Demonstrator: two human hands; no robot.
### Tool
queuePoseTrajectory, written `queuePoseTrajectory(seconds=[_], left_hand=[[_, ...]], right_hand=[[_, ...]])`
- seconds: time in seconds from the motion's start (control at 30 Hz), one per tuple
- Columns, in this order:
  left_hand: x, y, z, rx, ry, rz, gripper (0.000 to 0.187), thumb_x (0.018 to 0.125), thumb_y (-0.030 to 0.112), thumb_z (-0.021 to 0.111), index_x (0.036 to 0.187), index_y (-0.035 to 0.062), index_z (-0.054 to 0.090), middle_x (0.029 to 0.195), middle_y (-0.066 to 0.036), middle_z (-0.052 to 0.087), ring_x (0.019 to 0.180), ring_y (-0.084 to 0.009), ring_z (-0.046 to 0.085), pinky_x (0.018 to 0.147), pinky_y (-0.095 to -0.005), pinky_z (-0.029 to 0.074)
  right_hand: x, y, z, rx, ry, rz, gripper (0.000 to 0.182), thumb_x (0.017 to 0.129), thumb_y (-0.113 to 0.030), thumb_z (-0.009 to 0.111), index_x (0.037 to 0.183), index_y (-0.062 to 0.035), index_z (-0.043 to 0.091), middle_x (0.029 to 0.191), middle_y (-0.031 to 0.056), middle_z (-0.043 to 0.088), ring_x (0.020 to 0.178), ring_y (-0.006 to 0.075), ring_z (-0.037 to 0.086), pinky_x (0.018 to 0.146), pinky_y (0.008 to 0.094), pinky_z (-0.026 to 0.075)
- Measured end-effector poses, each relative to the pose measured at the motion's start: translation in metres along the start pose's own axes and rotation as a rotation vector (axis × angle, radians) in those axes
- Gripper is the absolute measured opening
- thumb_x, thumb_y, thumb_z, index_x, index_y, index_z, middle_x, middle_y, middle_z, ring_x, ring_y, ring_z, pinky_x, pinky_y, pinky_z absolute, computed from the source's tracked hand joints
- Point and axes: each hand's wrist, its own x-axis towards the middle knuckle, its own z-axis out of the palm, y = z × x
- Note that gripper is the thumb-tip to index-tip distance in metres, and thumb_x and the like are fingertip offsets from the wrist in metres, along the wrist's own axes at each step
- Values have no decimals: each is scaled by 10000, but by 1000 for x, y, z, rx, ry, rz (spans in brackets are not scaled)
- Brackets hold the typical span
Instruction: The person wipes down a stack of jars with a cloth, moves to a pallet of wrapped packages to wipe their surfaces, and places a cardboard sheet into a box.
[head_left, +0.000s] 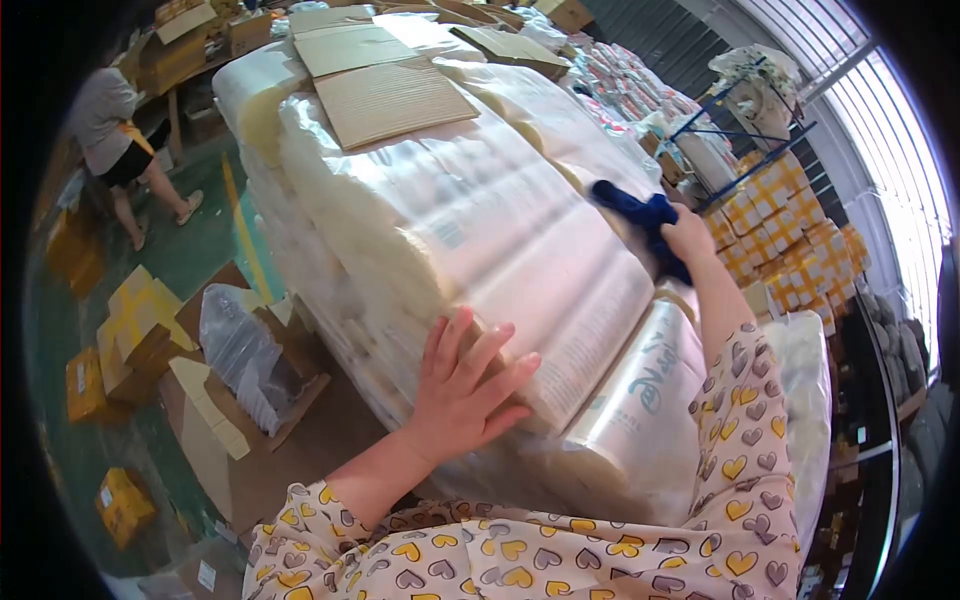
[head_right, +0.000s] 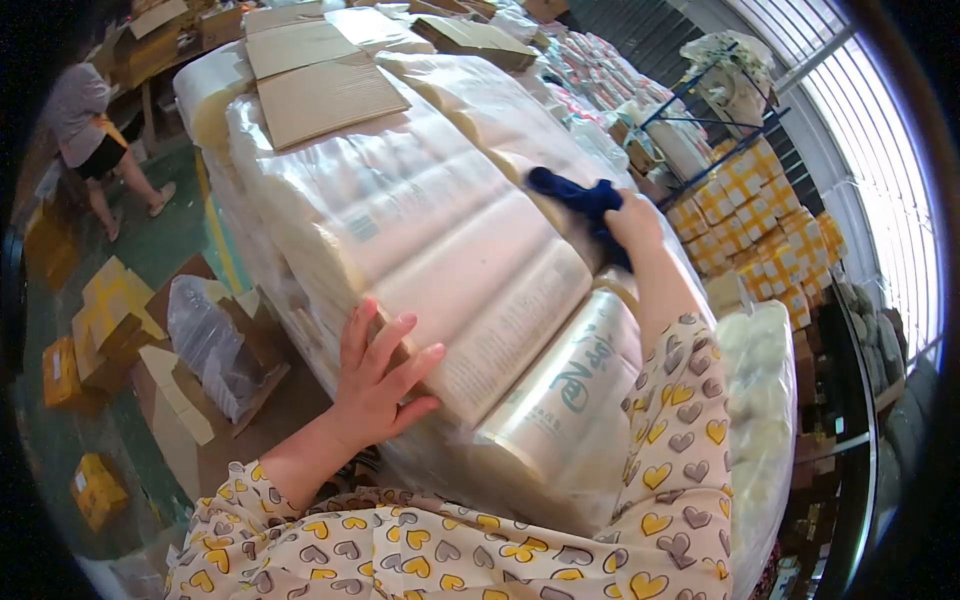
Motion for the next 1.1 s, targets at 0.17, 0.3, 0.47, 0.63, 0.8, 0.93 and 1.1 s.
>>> queuePoseTrajectory(seconds=[0.17,0.3,0.47,0.63,0.8,0.93,1.1], left_hand=[[2,-2,-2,66,-20,-1,479,708,441,626,1132,234,547,1280,-69,413,1245,-388,263,988,-524,269],[0,-4,-4,80,-71,15,475,695,467,640,1105,241,562,1270,-75,408,1243,-414,241,982,-524,281],[0,-4,-1,71,-72,7,470,712,496,611,1103,239,565,1269,-89,407,1242,-423,238,988,-531,270],[-3,-7,3,68,-42,22,488,718,513,594,1110,226,563,1272,-104,402,1242,-432,237,988,-536,262],[-1,-7,1,-5,22,15,542,671,387,664,1171,242,516,1318,-51,381,1265,-362,251,999,-523,259],[-3,-6,-4,-15,-28,-17,577,671,344,673,1207,240,487,1351,-54,350,1280,-349,239,1017,-502,244],[-28,-3,-11,-188,-63,22,596,709,191,657,1260,168,429,1362,-131,306,1268,-380,257,1017,-508,252]], right_hand=[[47,19,18,-68,46,279,461,769,-259,472,1220,-165,487,1151,205,542,1082,345,517,918,430,403],[89,24,43,91,190,253,424,793,-309,462,1175,-140,528,1116,201,564,1052,337,535,901,408,409],[92,-6,35,125,28,-161,521,742,-426,525,1146,-99,555,1090,191,580,1035,326,545,904,388,409],[40,-41,10,285,-13,-313,451,727,-327,594,1106,-83,583,1018,176,616,940,303,592,835,364,445],[5,-32,-2,1110,-35,-103,358,751,-126,593,1081,13,567,892,90,630,778,177,605,697,282,486],[-64,-75,-61,1412,17,-161,265,775,-95,562,1014,19,556,851,81,625,682,152,608,609,267,505],[-123,-119,-48,646,-149,-636,598,684,-173,647,1235,-40,456,1091,166,564,1034,276,535,935,333,392]])
